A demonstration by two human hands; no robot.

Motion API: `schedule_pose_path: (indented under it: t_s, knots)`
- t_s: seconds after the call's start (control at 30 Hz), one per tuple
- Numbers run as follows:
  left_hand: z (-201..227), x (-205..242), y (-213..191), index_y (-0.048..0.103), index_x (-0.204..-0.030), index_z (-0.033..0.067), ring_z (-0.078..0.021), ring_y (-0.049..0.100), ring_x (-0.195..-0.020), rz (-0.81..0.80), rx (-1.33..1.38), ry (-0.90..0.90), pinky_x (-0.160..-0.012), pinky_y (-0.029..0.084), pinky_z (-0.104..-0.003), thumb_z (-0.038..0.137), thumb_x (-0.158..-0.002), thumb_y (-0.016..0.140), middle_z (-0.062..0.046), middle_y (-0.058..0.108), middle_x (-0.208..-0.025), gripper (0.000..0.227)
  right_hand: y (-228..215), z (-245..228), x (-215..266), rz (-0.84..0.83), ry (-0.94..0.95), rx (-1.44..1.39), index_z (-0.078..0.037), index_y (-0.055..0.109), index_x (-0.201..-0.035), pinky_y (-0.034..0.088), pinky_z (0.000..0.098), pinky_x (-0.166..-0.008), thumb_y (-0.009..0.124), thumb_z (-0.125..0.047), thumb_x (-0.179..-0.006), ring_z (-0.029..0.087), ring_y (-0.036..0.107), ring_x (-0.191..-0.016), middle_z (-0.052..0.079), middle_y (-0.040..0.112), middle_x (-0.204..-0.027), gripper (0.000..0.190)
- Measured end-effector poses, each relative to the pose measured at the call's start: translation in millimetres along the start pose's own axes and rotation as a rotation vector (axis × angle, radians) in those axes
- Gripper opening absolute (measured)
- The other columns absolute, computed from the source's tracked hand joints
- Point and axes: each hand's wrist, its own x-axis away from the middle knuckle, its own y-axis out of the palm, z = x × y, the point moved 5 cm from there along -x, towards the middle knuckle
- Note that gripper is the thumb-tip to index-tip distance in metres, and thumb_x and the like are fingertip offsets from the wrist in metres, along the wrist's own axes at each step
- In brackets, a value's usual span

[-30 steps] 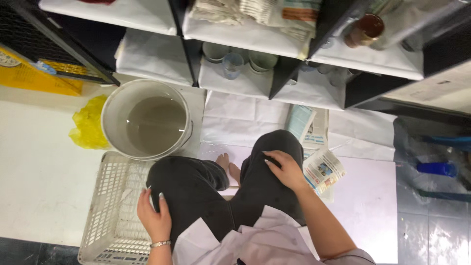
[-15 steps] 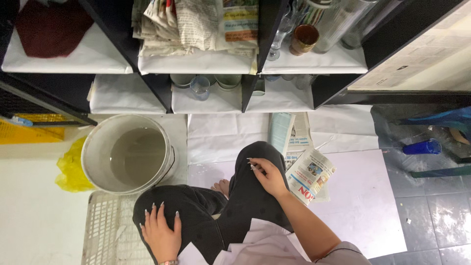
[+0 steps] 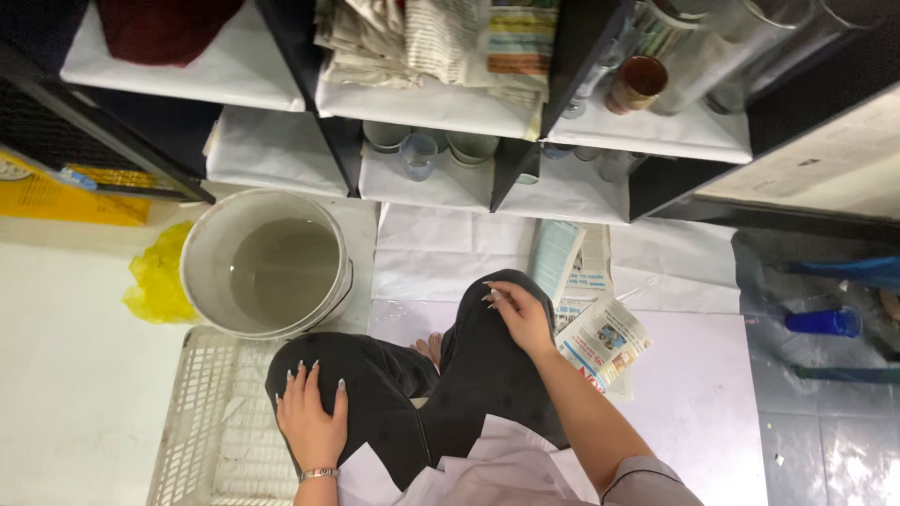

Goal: The person sits on the floor and wraps glassware with newspaper. They fold the newspaper around a glass, tuck the edges, and place the wrapped item into a basket. The process is repeated for multiple glasses.

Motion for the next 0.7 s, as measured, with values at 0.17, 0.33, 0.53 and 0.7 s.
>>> schedule_pose_path:
  t_s: [0.17, 0.33, 0.53, 0.7]
  knots:
    - [4, -3, 1, 0.066, -0.132, 0.0116, -0.0327, 0.045, -0.144, -0.019, 0.008, -0.02, -0.121, 0.028, -0.054, 0.037, -0.088, 0.068, -0.012, 0.058, -0.148, 0.051, -1, -104, -47, 0.056, -0.325, 0.524, -0.008, 0.07, -0.125, 0.06, 0.0308, -0.082, 0.069, -0.016, -0.096, 0.023, 0.07, -0.097, 0.011, 0.072, -0.106, 0.03]
    - [3, -4, 2, 0.068, -0.127, 0.0137, -0.0317, 0.044, -0.145, -0.03, 0.009, -0.031, -0.121, 0.026, -0.054, 0.033, -0.086, 0.067, -0.011, 0.058, -0.147, 0.046, 17, -230, -119, 0.165, -0.783, 1.023, -0.009, 0.046, -0.152, 0.054, 0.0474, -0.092, 0.076, -0.024, -0.09, 0.04, 0.061, -0.113, 0.021, 0.056, -0.131, 0.07]
    - [1, -2, 3, 0.069, -0.125, 0.0144, -0.0314, 0.044, -0.144, -0.011, 0.031, -0.044, -0.121, 0.026, -0.053, 0.031, -0.085, 0.067, -0.01, 0.058, -0.147, 0.043, 36, -297, -194, 0.393, -0.75, 1.074, -0.002, 0.046, -0.148, 0.054, 0.0489, -0.077, 0.081, -0.029, -0.081, 0.04, 0.062, -0.095, 0.023, 0.057, -0.12, 0.08]
    - [-3, -2, 3, 0.07, -0.125, 0.0148, -0.0306, 0.046, -0.143, 0.008, 0.054, -0.036, -0.121, 0.028, -0.053, 0.031, -0.086, 0.066, -0.009, 0.059, -0.146, 0.042, 31, -305, -195, 0.547, -0.851, 0.988, -0.006, 0.072, -0.117, 0.054, 0.0471, -0.079, 0.073, -0.016, -0.094, 0.036, 0.065, -0.09, 0.013, 0.068, -0.105, 0.025]
